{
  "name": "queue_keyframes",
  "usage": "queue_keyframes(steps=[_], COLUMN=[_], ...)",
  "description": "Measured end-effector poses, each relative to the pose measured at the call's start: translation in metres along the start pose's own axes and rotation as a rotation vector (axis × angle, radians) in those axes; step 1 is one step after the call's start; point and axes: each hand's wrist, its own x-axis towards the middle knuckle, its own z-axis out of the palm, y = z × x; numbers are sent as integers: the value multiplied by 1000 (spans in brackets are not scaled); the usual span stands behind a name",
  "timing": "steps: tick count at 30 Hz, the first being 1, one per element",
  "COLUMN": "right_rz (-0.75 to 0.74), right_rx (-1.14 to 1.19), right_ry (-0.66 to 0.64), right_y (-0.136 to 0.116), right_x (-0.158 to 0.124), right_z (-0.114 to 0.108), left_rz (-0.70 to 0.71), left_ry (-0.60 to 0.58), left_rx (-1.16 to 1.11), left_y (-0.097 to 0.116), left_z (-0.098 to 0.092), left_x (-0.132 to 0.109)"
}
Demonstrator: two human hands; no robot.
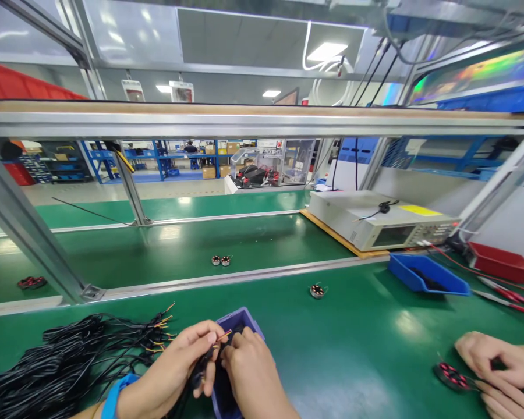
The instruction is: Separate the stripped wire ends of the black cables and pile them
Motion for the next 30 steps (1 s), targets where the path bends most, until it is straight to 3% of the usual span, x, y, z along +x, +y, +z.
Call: queue_keyframes(steps=[4,8,11,19,30], right_rz=[64,210,227,-82,-119], right_rx=[157,516,615,313,262], right_ry=[45,188,276,426,407], right_y=[0,-1,2,3,4], right_x=[0,1,1,-4,-4], right_z=[-19,-35,-41,-50,-48], left_rz=[-6,23,90,130,131], left_ry=[19,56,81,126,123], left_rx=[25,51,86,137,176], left_y=[-6,-7,-9,-16,-20], left_z=[1,1,-2,-4,-7], left_x=[1,1,1,-1,1])
